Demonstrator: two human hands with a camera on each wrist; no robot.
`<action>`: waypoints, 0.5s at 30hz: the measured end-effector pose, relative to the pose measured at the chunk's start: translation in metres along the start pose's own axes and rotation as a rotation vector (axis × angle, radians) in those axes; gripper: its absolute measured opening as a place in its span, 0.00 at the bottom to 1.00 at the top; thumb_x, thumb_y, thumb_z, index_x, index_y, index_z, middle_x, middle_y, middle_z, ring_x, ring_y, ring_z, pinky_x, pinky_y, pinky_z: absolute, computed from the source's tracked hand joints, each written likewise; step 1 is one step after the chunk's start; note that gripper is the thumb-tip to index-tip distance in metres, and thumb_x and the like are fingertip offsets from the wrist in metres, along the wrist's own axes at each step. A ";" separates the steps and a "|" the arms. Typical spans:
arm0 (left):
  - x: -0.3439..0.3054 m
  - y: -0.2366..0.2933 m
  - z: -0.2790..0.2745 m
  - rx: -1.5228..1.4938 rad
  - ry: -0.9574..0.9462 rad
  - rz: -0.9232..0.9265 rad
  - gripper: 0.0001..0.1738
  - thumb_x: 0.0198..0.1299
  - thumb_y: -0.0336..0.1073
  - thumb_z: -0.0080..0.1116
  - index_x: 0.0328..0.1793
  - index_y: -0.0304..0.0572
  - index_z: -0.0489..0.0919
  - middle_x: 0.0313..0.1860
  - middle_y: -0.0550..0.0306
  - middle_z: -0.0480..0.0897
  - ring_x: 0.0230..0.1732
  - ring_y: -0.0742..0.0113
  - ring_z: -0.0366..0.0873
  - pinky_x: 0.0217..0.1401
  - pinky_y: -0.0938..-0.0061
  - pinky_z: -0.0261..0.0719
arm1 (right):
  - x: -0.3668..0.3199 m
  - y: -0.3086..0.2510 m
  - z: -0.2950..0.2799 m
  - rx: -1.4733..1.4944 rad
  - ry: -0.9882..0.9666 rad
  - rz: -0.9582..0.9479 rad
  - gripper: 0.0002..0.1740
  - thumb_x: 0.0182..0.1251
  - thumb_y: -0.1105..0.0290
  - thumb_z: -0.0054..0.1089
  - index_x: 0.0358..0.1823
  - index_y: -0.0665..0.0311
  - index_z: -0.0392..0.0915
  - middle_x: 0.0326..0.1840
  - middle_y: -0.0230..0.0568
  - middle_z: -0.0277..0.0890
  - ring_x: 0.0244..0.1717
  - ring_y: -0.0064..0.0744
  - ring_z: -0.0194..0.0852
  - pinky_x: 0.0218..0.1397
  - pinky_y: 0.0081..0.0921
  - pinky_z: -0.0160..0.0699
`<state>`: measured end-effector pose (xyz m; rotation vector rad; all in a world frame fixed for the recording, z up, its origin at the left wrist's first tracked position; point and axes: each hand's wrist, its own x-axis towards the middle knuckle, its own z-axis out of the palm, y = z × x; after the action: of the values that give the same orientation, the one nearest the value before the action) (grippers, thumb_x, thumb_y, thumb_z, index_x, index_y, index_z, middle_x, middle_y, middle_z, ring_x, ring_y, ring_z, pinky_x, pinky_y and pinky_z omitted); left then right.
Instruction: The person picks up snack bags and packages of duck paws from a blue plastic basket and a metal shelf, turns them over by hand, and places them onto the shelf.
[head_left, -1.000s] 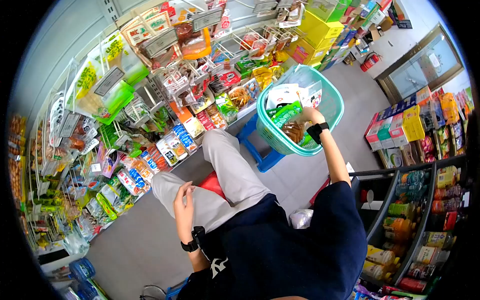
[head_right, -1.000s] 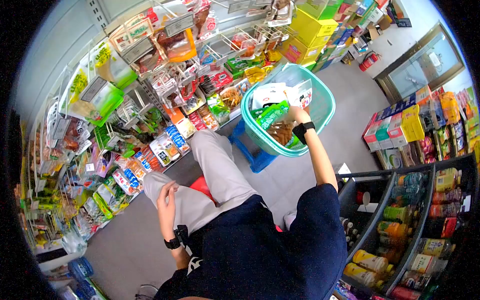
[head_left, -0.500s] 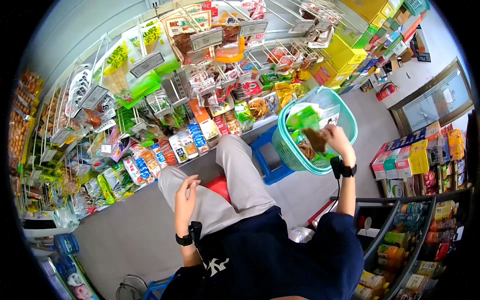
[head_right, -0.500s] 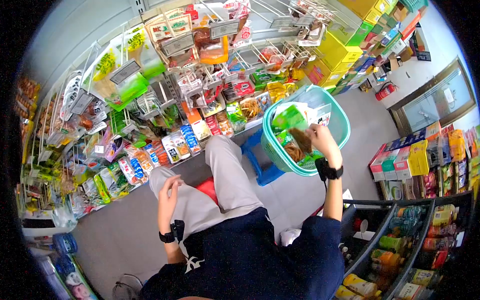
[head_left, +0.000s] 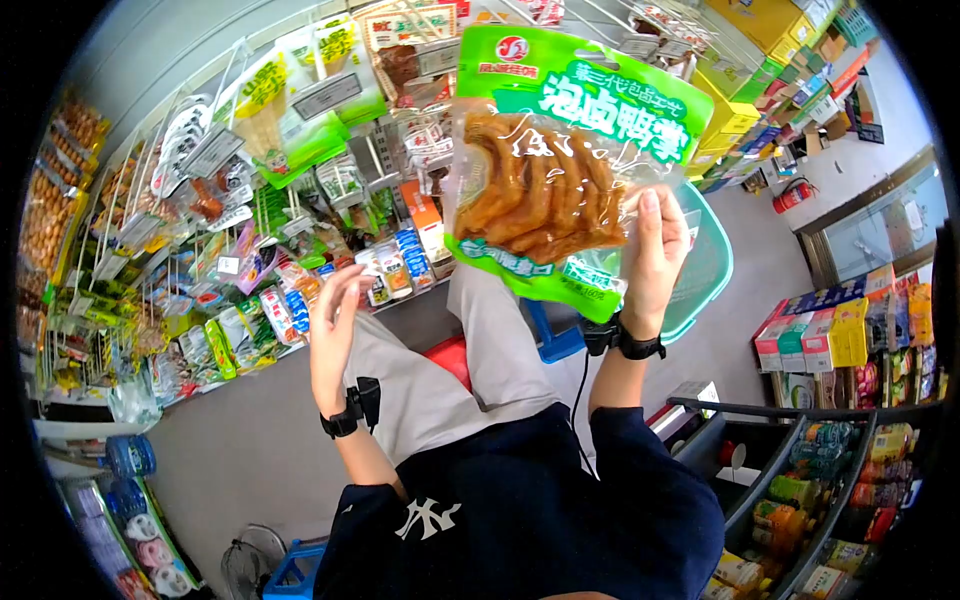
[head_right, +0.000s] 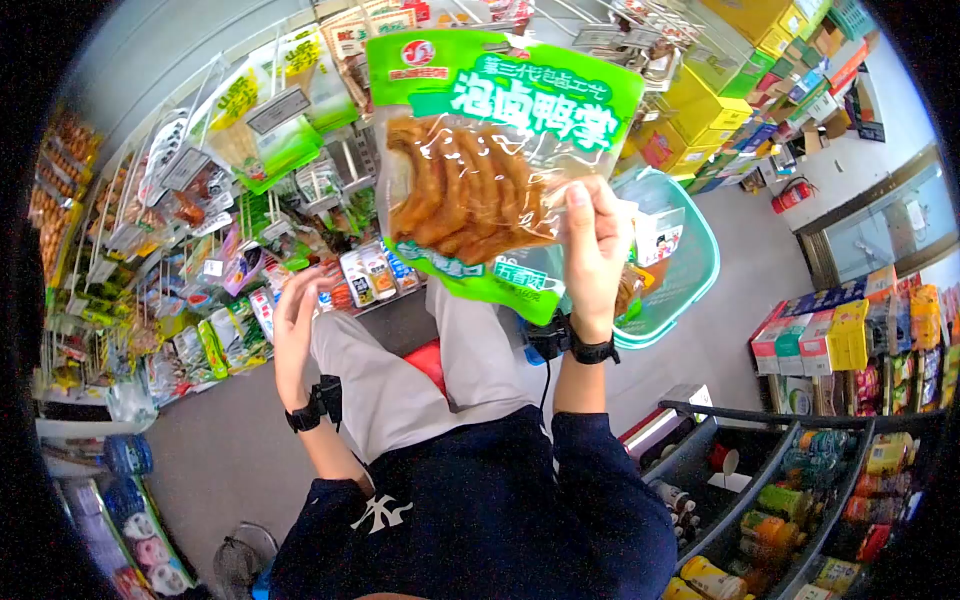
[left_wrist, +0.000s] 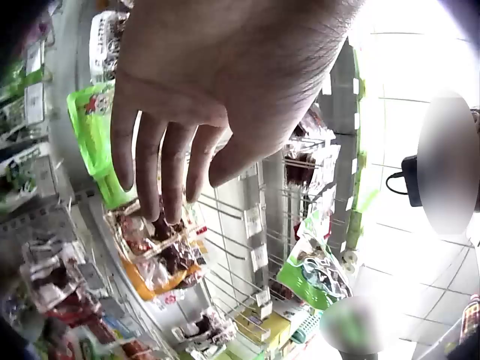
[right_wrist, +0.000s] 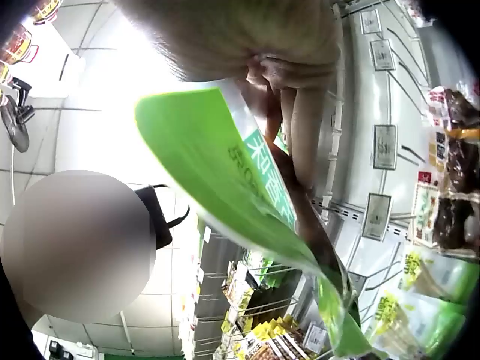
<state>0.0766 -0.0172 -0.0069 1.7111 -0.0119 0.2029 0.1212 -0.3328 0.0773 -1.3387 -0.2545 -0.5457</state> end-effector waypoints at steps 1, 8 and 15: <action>0.002 -0.001 -0.006 0.025 0.011 0.002 0.15 0.65 0.36 0.46 0.53 0.34 0.73 0.44 0.54 0.79 0.48 0.70 0.75 0.52 0.77 0.69 | -0.004 0.001 0.009 0.042 -0.026 -0.006 0.09 0.69 0.69 0.46 0.32 0.65 0.71 0.31 0.27 0.69 0.32 0.13 0.60 0.37 0.11 0.56; -0.008 0.026 -0.005 -0.106 -0.088 0.099 0.29 0.63 0.51 0.46 0.58 0.32 0.70 0.50 0.50 0.77 0.54 0.64 0.72 0.58 0.72 0.65 | -0.031 0.002 0.041 0.080 -0.077 0.056 0.11 0.68 0.66 0.48 0.29 0.64 0.71 0.21 0.20 0.63 0.20 0.08 0.51 0.23 0.09 0.47; -0.048 0.015 0.034 -0.495 0.064 0.178 0.40 0.53 0.54 0.60 0.61 0.27 0.65 0.56 0.47 0.73 0.57 0.63 0.70 0.61 0.69 0.63 | -0.057 0.004 0.059 0.090 -0.125 0.136 0.11 0.67 0.68 0.48 0.29 0.67 0.72 0.26 0.28 0.70 0.24 0.11 0.60 0.28 0.10 0.56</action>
<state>0.0316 -0.0581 -0.0034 1.2092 -0.1554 0.3555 0.0826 -0.2621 0.0599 -1.2935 -0.2847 -0.3328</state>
